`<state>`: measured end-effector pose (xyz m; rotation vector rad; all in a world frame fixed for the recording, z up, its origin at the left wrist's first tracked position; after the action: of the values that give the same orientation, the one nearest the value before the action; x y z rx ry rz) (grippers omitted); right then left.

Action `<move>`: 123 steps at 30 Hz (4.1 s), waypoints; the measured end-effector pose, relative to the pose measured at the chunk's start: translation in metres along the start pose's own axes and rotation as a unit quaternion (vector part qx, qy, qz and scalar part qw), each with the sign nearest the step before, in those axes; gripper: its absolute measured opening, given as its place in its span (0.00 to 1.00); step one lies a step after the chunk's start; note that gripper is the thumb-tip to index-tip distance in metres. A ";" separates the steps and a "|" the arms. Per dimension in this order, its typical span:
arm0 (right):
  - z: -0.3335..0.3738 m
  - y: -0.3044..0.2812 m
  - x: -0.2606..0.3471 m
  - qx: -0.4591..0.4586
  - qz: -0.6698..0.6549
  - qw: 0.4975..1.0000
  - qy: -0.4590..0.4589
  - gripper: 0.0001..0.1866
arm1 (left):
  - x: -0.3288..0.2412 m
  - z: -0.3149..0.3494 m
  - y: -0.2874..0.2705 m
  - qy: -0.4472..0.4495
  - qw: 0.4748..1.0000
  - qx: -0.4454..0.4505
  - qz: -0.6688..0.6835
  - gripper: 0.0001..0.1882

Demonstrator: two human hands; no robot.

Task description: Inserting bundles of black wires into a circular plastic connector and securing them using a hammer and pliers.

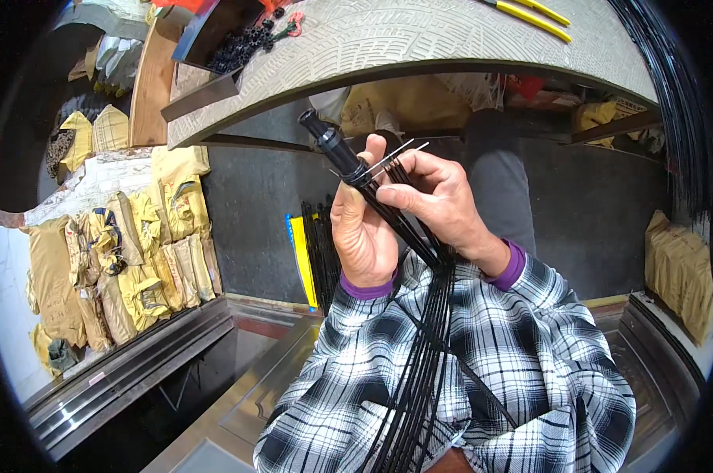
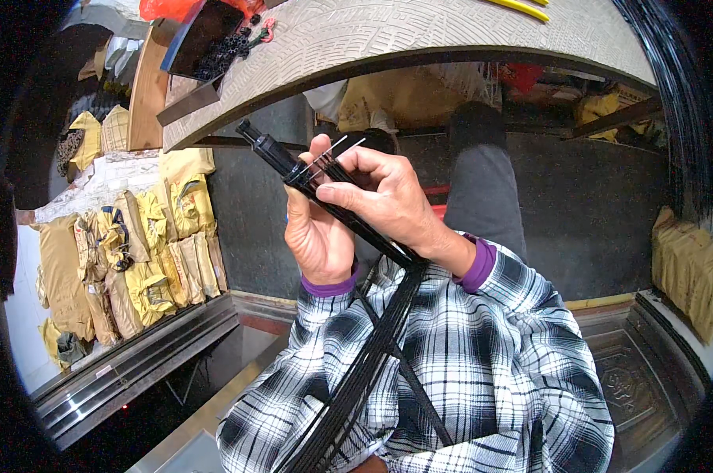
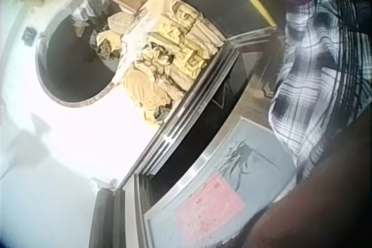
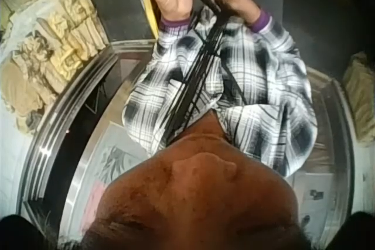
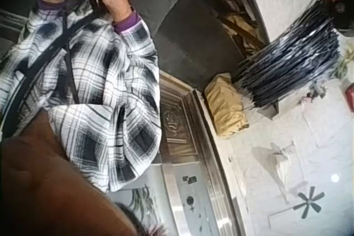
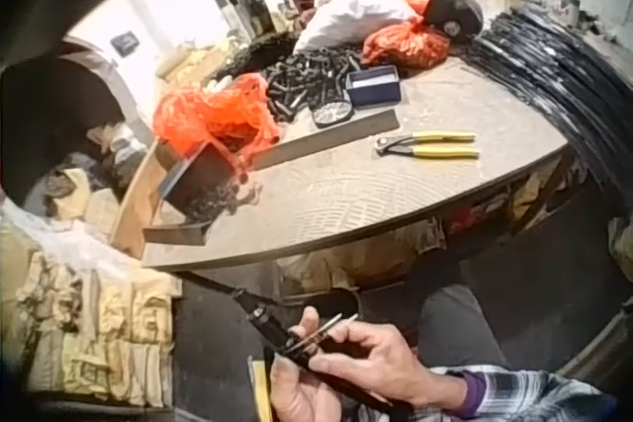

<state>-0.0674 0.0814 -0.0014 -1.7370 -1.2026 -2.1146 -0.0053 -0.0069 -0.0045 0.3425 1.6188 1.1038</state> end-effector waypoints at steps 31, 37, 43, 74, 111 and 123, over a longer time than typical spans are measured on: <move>-0.030 0.006 0.004 -0.029 0.030 0.982 -0.184 0.05 | -0.013 -0.027 0.030 0.175 0.957 -0.016 -0.232 0.19; -0.033 0.013 -0.005 -0.022 -0.018 0.996 -0.087 0.09 | -0.024 -0.025 0.020 0.221 0.952 -0.058 -0.205 0.17; -0.028 0.017 -0.009 0.019 0.012 0.995 -0.100 0.07 | -0.028 -0.015 0.000 0.231 0.946 -0.082 -0.214 0.15; -0.021 0.022 -0.022 0.095 -0.021 0.992 -0.081 0.07 | -0.034 0.005 -0.012 0.202 0.960 -0.073 -0.182 0.13; -0.014 0.021 -0.026 0.056 0.073 0.995 -0.027 0.10 | -0.021 0.006 -0.011 0.265 0.924 -0.057 -0.269 0.22; -0.011 0.021 -0.020 0.037 0.182 0.969 -0.162 0.08 | -0.019 0.014 -0.018 0.219 0.943 -0.076 -0.237 0.24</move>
<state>-0.0567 0.0530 -0.0090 -2.1323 -0.9197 -1.6027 0.0196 -0.0226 -0.0068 -0.4109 1.8531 0.9575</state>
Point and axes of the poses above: each hand's wrist, its own z-axis away from the middle knuckle, its own y-axis out of the palm, x = y × z, the point moved 2 cm from there along -z, towards the middle knuckle, and after that the axes turned 3 degrees about z, right-handed, at the moved point
